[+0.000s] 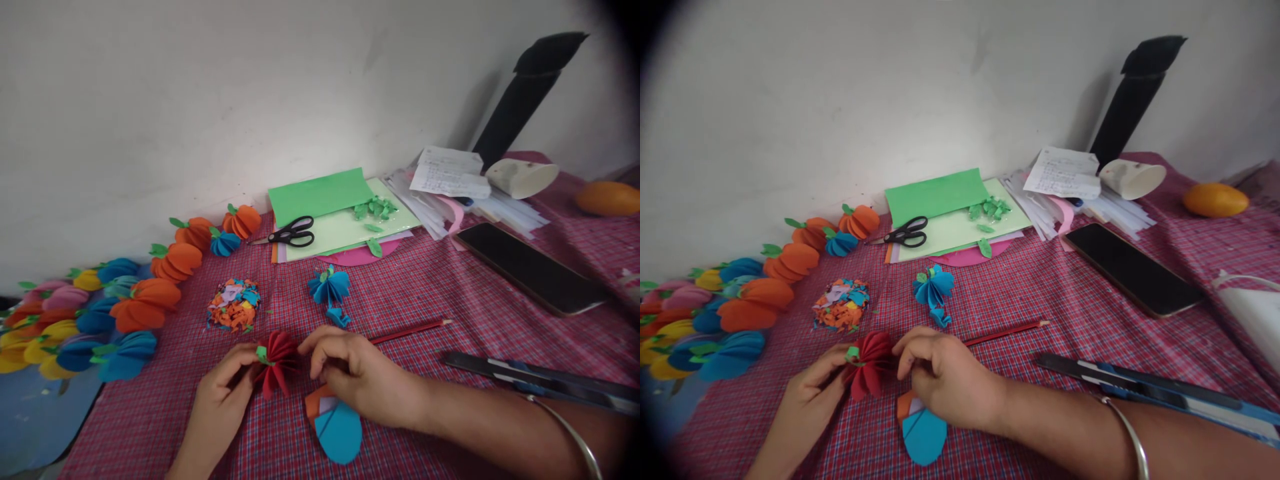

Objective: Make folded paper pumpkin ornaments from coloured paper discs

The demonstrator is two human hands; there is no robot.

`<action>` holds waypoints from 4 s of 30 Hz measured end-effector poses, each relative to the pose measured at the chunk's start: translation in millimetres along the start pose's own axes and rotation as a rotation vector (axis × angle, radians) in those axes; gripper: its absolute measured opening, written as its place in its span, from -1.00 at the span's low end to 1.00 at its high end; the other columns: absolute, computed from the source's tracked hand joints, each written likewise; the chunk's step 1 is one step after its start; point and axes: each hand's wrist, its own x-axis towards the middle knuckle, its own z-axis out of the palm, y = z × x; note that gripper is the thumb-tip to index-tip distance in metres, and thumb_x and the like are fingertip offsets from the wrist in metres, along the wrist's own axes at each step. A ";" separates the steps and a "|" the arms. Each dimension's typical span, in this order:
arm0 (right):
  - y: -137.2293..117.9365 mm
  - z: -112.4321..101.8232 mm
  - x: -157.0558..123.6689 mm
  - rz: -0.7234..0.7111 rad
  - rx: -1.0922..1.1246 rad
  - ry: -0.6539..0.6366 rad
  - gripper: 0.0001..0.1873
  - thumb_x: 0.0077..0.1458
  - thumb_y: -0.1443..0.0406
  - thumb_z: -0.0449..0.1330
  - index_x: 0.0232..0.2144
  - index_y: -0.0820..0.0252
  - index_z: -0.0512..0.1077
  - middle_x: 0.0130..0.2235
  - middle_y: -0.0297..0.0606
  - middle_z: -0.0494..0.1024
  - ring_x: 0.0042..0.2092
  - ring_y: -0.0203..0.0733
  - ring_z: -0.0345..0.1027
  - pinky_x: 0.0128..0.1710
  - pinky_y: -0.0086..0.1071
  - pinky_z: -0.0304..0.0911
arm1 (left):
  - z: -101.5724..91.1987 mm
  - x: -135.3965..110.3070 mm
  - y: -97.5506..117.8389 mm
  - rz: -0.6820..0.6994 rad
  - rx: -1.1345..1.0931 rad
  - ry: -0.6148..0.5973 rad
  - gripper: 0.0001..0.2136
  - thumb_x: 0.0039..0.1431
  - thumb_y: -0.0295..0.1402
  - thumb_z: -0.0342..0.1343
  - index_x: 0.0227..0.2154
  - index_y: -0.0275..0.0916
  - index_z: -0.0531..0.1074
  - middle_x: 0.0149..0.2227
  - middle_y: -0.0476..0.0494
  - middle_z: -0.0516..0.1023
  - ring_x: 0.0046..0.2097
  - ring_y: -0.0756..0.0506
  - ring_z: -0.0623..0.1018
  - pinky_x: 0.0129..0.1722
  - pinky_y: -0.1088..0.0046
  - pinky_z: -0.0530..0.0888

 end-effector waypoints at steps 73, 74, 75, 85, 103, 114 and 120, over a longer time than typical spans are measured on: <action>0.3 4.3 3.1 0.022 -0.236 -0.067 -0.58 -0.02 0.56 0.05 -0.13 0.18 0.43 -0.17 -0.28 0.33 -0.33 -0.39 0.27 -0.35 -0.48 0.26 | 0.5 1.4 -0.4 0.017 0.026 0.003 -0.87 0.10 -0.39 0.11 -0.34 -0.18 0.56 -0.22 -0.14 0.61 -0.21 -0.09 0.59 -0.17 0.42 0.53; 0.7 4.4 2.8 0.023 -0.235 -0.068 -0.59 -0.02 0.56 0.04 -0.13 0.18 0.43 -0.16 -0.28 0.33 -0.33 -0.40 0.28 -0.36 -0.48 0.26 | 0.6 1.6 0.1 0.017 0.025 0.006 -0.87 0.10 -0.38 0.11 -0.35 -0.18 0.56 -0.23 -0.13 0.61 -0.21 -0.09 0.59 -0.17 0.41 0.53; 1.0 4.6 2.6 0.019 -0.235 -0.071 -0.59 -0.01 0.55 0.04 -0.13 0.18 0.43 -0.15 -0.27 0.33 -0.33 -0.39 0.28 -0.36 -0.48 0.27 | 0.8 1.8 0.7 0.018 0.024 0.009 -0.87 0.09 -0.38 0.11 -0.36 -0.18 0.56 -0.23 -0.13 0.61 -0.21 -0.09 0.59 -0.17 0.42 0.53; -2.7 5.3 -0.3 -0.020 -0.235 -0.116 -0.58 -0.02 0.54 0.07 -0.12 0.15 0.47 -0.14 -0.25 0.37 -0.19 -0.29 0.33 -0.17 -0.39 0.33 | 1.1 1.5 2.3 0.031 0.012 0.007 -0.88 0.09 -0.40 0.11 -0.38 -0.18 0.56 -0.25 -0.12 0.61 -0.22 -0.08 0.59 -0.20 0.45 0.53; -5.8 6.9 -1.3 -0.071 -0.242 -0.113 -0.50 -0.07 0.57 0.08 -0.08 0.13 0.45 -0.08 -0.21 0.33 -0.10 -0.24 0.31 -0.09 -0.37 0.34 | 1.0 1.0 -1.2 0.020 0.026 0.016 -0.87 0.07 -0.40 0.13 -0.35 -0.17 0.56 -0.23 -0.13 0.61 -0.20 -0.10 0.59 -0.18 0.42 0.54; 3.4 8.7 -2.2 -0.027 -0.231 -0.074 -0.63 -0.15 0.60 0.01 -0.31 0.18 0.38 -0.24 -0.31 0.42 -0.31 -0.35 0.32 -0.33 -0.48 0.28 | 1.6 0.4 -0.3 0.021 0.004 0.013 -0.88 0.08 -0.42 0.11 -0.37 -0.16 0.56 -0.25 -0.09 0.60 -0.21 -0.07 0.59 -0.17 0.46 0.52; -0.5 8.6 -0.7 0.120 -0.187 -0.108 -0.55 -0.05 0.55 0.02 -0.10 0.18 0.37 -0.33 -0.35 0.47 -0.42 -0.39 0.36 -0.45 -0.52 0.23 | -2.5 -2.7 -4.7 -0.076 -0.035 0.057 -0.83 0.08 -0.42 0.07 -0.34 -0.17 0.56 -0.23 -0.09 0.61 -0.19 -0.08 0.59 -0.16 0.44 0.52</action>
